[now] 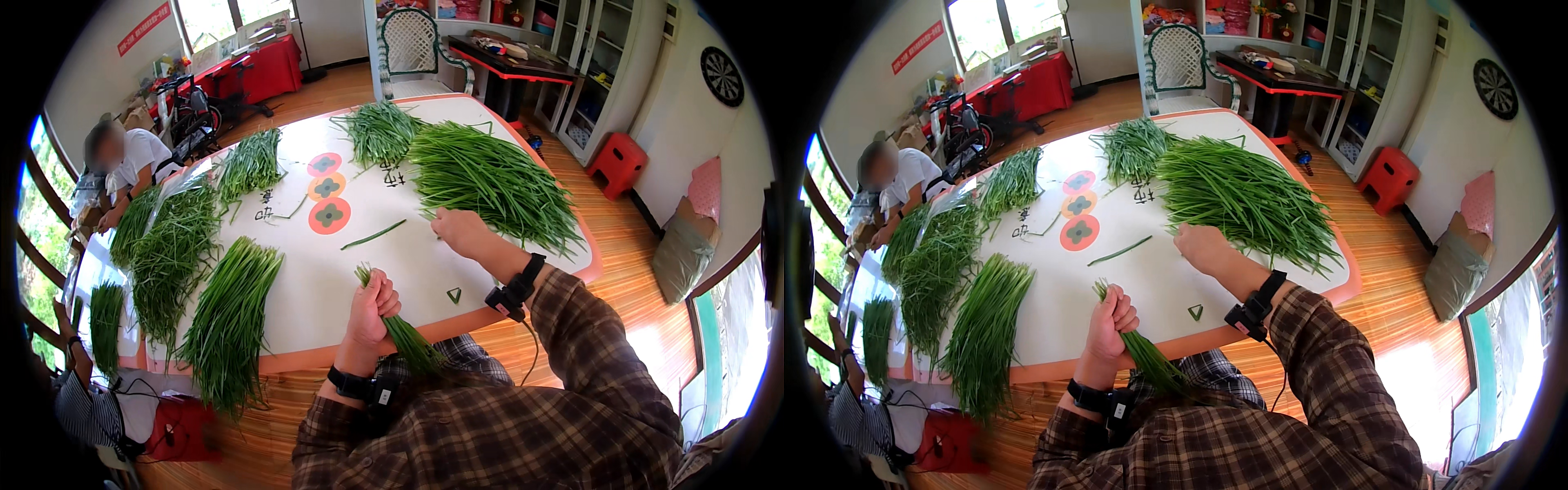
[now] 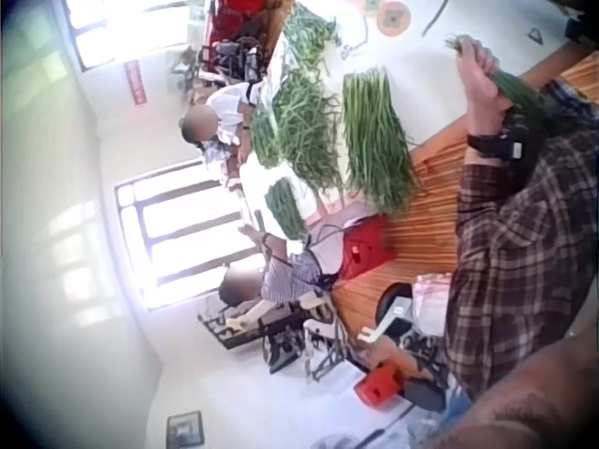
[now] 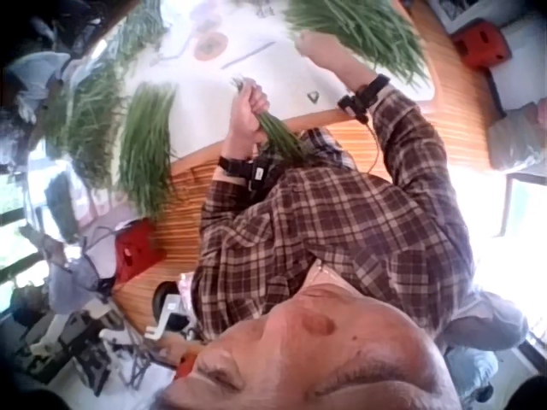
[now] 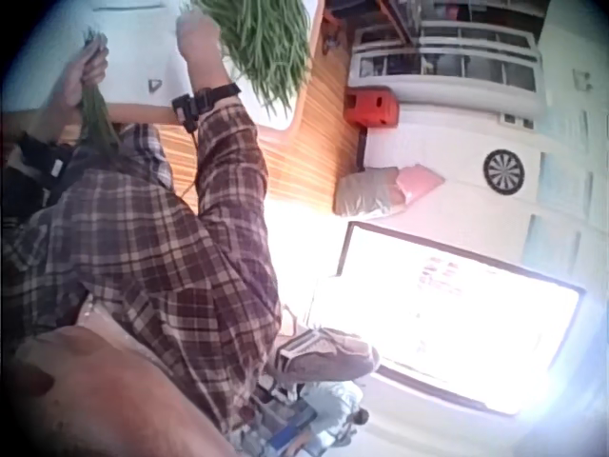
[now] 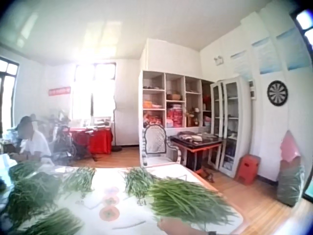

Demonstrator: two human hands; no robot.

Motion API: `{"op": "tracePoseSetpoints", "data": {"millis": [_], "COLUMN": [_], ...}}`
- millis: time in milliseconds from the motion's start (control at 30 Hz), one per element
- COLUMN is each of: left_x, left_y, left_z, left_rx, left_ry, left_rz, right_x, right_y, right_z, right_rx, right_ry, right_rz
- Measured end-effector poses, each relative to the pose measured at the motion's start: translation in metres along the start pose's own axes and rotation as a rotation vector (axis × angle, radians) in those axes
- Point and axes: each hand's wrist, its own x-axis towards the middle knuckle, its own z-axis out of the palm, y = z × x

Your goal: The person sorts through bunches of long green vegetables by hand, picking out individual stalks and placing them into a separate pile on the table.

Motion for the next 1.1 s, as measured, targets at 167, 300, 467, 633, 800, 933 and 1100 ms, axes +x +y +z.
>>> {"op": "tracePoseSetpoints", "data": {"millis": [167,300,467,633,800,933,1100], "left_x": [0.003,0.003,0.001,0.002,0.006,0.008,0.008], "left_y": [-0.001,-0.002,-0.002,-0.003,-0.011,-0.012,-0.012], "left_z": [0.002,0.004,0.007,0.003,0.001,-0.007,0.001], "left_rx": [-0.015,-0.012,0.006,-0.015,-0.014,0.001,0.029], "left_ry": [-0.007,-0.012,0.012,0.007,0.113,0.026,0.09], "left_rz": [-0.027,-0.023,-0.018,0.008,0.099,0.12,0.158], "right_x": [0.007,0.004,-0.003,-0.008,-0.018,-0.014,-0.019], "right_y": [0.007,0.013,0.008,-0.015,-0.035,-0.044,-0.045], "right_z": [0.001,0.002,-0.021,-0.052,-0.058,-0.041,-0.04], "right_rx": [-0.085,0.024,0.407,1.337,1.539,1.34,1.561], "right_ry": [-0.084,-0.043,0.203,0.289,0.066,0.319,0.337], "right_rz": [-0.128,-0.137,-0.079,-0.001,0.002,0.102,0.041]}}
